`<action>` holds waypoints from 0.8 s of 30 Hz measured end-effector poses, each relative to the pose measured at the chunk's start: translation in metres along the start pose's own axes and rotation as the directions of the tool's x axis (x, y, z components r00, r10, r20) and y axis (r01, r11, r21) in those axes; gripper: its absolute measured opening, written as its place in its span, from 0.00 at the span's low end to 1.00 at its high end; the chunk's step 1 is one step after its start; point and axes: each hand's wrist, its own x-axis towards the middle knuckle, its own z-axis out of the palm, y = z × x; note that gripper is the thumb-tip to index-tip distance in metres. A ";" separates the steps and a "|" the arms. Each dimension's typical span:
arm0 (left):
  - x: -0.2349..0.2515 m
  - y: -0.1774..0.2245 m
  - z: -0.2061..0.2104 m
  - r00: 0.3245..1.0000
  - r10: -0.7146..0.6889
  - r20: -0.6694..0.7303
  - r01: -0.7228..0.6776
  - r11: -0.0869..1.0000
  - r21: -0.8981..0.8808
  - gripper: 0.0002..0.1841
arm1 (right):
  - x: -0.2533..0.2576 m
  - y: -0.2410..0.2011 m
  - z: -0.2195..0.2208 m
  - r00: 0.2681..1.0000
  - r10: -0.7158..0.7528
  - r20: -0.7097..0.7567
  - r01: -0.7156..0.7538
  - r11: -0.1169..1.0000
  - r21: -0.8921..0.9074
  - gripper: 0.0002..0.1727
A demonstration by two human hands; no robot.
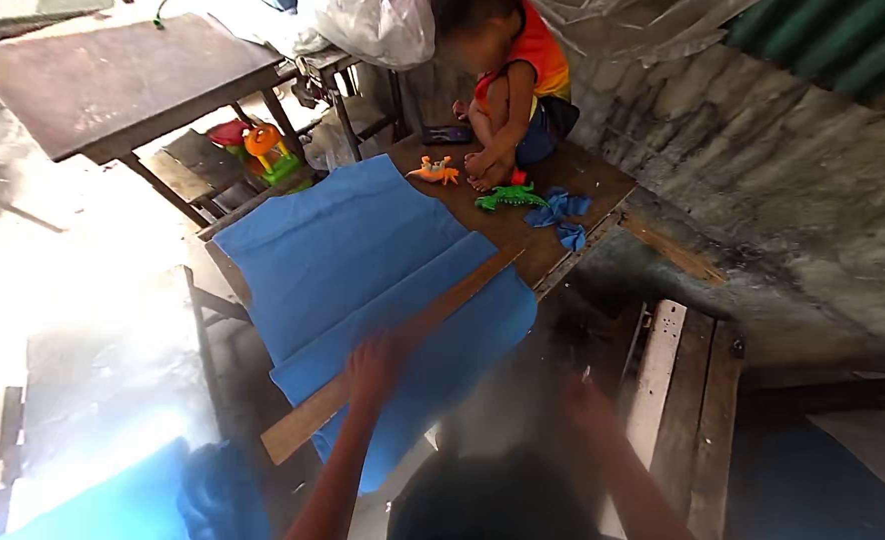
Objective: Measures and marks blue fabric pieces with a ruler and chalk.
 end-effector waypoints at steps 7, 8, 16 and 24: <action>-0.004 -0.014 0.012 0.986 0.159 -0.056 -0.158 0.987 0.022 0.26 | 0.053 -0.053 0.143 0.874 -0.332 0.356 0.450 0.829 -0.332 0.23; -0.007 -0.014 0.013 0.987 0.150 -0.054 -0.147 0.988 0.041 0.25 | 0.068 -0.055 0.157 0.798 -0.389 0.460 0.574 0.722 -0.387 0.23; -0.019 0.014 0.024 0.988 -0.053 -0.147 0.075 0.987 0.144 0.27 | 0.129 -0.057 0.222 0.629 -0.245 0.738 0.744 0.464 -0.480 0.22; -0.012 0.039 0.015 0.946 -0.274 -0.172 0.302 0.939 0.163 0.31 | 0.152 -0.058 0.232 0.617 -0.077 0.783 0.635 0.636 -0.439 0.18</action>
